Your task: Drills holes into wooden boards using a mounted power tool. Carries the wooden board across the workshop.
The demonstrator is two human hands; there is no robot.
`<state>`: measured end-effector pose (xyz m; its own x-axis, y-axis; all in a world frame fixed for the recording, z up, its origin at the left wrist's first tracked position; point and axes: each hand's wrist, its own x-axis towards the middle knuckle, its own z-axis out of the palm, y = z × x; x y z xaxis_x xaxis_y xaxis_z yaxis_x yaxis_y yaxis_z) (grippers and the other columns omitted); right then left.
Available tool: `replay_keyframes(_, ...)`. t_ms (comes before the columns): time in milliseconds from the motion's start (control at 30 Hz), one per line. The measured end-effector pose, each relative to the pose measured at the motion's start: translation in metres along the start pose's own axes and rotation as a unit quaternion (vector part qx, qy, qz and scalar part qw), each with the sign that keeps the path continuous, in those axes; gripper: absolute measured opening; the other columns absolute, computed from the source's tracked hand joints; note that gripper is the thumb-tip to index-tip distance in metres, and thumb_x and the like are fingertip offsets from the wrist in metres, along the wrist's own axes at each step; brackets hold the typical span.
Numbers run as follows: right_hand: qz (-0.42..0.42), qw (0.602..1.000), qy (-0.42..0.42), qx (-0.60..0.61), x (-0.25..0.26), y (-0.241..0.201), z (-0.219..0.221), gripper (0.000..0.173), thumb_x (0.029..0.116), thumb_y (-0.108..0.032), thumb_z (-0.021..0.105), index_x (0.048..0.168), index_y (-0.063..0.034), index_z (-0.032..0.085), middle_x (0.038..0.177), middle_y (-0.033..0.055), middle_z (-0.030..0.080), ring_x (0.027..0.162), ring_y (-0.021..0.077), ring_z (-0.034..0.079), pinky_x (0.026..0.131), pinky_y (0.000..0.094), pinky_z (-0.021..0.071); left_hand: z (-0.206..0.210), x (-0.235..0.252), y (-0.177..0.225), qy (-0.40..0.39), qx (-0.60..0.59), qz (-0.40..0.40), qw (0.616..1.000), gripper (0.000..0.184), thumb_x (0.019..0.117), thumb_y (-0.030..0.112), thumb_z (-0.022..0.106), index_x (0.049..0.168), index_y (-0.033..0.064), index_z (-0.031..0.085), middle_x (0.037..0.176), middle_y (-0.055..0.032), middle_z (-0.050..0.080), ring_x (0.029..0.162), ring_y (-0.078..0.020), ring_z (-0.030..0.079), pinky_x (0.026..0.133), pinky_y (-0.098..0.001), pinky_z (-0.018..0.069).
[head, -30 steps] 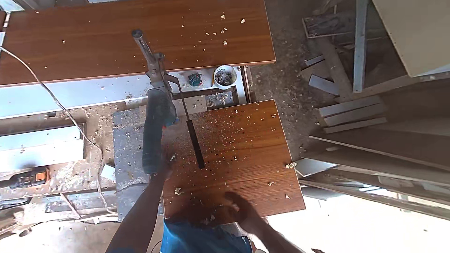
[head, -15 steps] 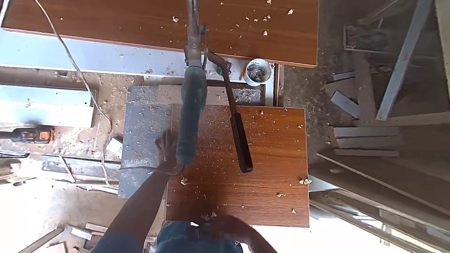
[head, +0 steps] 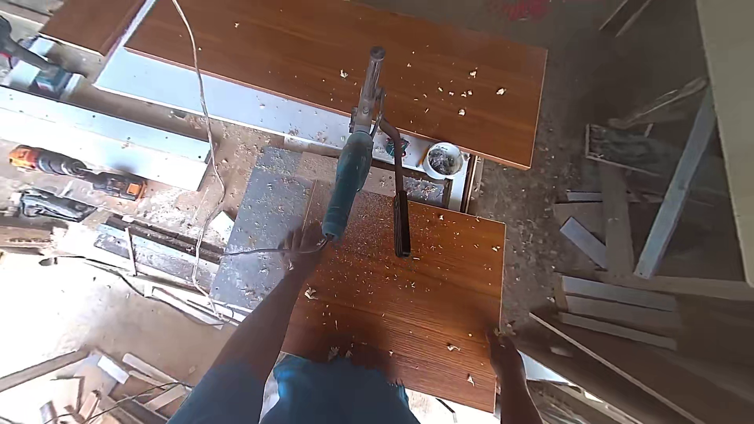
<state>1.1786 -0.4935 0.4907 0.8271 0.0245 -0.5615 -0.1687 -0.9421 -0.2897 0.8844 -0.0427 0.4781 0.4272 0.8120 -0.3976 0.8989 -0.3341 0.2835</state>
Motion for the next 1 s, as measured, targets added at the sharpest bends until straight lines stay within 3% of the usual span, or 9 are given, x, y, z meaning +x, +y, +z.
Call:
replay_keyframes(133, -0.004, 1.000, 0.006, 0.028, 0.002, -0.001, 0.003, 0.056, 0.1078, -0.042, 0.051, 0.142, 0.0018, 0.055, 0.139, 0.0321, 0.057, 0.135, 0.0466, 0.051, 0.111, 0.0661, 0.0361, 0.006, -0.034, -0.024, -0.003, -0.015, -0.035, 0.999, 0.077, 0.0958, 0.060, 0.052, 0.161, 0.0217, 0.035, 0.167, -0.0069, 0.033, 0.155, -0.0325, 0.027, 0.120, -0.0620, 0.0239)
replay_keyframes(300, 0.025, 0.998, 0.013, 0.057, 0.003, 0.003, 0.006, 0.056, 0.1052, -0.046, 0.055, 0.132, 0.0025, 0.061, 0.127, 0.0327, 0.063, 0.124, 0.0473, 0.059, 0.103, 0.0668, 0.0421, 0.003, -0.103, -0.069, -0.024, -0.043, -0.143, 0.988, 0.074, 0.0933, 0.051, 0.067, 0.155, 0.0155, 0.045, 0.156, -0.0211, 0.043, 0.144, -0.0424, 0.040, 0.114, -0.0606, 0.0365)
replay_keyframes(467, 0.031, 0.998, 0.030, 0.039, 0.007, 0.005, 0.007, 0.053, 0.1106, -0.040, 0.044, 0.133, 0.0055, 0.059, 0.130, 0.0334, 0.062, 0.127, 0.0475, 0.057, 0.106, 0.0662, 0.0416, 0.012, -0.165, -0.105, -0.029, -0.106, -0.242, 0.964, 0.069, 0.0921, 0.044, 0.074, 0.146, 0.0072, 0.051, 0.143, -0.0249, 0.054, 0.131, -0.0411, 0.054, 0.108, -0.0573, 0.0449)
replay_keyframes(533, 0.020, 0.999, 0.018, 0.018, 0.013, 0.003, 0.006, 0.054, 0.1118, -0.041, 0.038, 0.134, 0.0030, 0.061, 0.135, 0.0298, 0.061, 0.131, 0.0443, 0.056, 0.109, 0.0647, 0.0398, 0.012, -0.175, -0.111, -0.048, -0.124, -0.262, 0.956, 0.071, 0.0934, 0.047, 0.072, 0.144, 0.0029, 0.051, 0.131, -0.0242, 0.062, 0.121, -0.0397, 0.062, 0.104, -0.0583, 0.0475)
replay_keyframes(633, 0.027, 0.999, 0.013, 0.025, 0.022, 0.010, -0.001, 0.059, 0.1127, -0.044, 0.030, 0.136, 0.0008, 0.061, 0.139, 0.0260, 0.060, 0.134, 0.0400, 0.054, 0.112, 0.0618, 0.0388, 0.017, -0.176, -0.109, -0.082, -0.121, -0.287, 0.947, 0.068, 0.0960, 0.054, 0.067, 0.140, 0.0037, 0.055, 0.117, -0.0218, 0.071, 0.115, -0.0398, 0.066, 0.100, -0.0610, 0.0492)
replay_keyframes(733, 0.025, 0.999, -0.001, 0.030, 0.028, 0.018, -0.005, 0.061, 0.1129, -0.044, 0.027, 0.136, 0.0031, 0.059, 0.141, 0.0265, 0.058, 0.136, 0.0397, 0.052, 0.112, 0.0609, 0.0385, 0.020, -0.169, -0.108, -0.098, -0.120, -0.275, 0.949, 0.061, 0.0974, 0.054, 0.065, 0.131, 0.0026, 0.062, 0.117, -0.0227, 0.071, 0.116, -0.0402, 0.065, 0.100, -0.0624, 0.0482)
replay_keyframes(833, 0.037, 0.997, -0.003, 0.069, 0.025, 0.019, -0.004, 0.060, 0.1113, -0.048, 0.034, 0.133, 0.0011, 0.062, 0.137, 0.0261, 0.061, 0.133, 0.0393, 0.055, 0.110, 0.0610, 0.0397, 0.018, -0.158, -0.103, -0.131, -0.099, -0.260, 0.951, 0.058, 0.1003, 0.055, 0.058, 0.124, 0.0028, 0.066, 0.122, -0.0224, 0.069, 0.121, -0.0392, 0.063, 0.103, -0.0623, 0.0464)
replay_keyframes(1000, 0.022, 0.994, -0.003, 0.106, 0.017, 0.028, -0.001, 0.043, 0.1088, -0.038, 0.050, 0.129, -0.0042, 0.067, 0.131, 0.0230, 0.065, 0.128, 0.0373, 0.059, 0.108, 0.0615, 0.0415, 0.017, -0.149, -0.092, -0.176, -0.058, -0.251, 0.950, 0.063, 0.1036, 0.059, 0.048, 0.121, 0.0019, 0.069, 0.126, -0.0225, 0.067, 0.125, -0.0379, 0.061, 0.104, -0.0609, 0.0453)
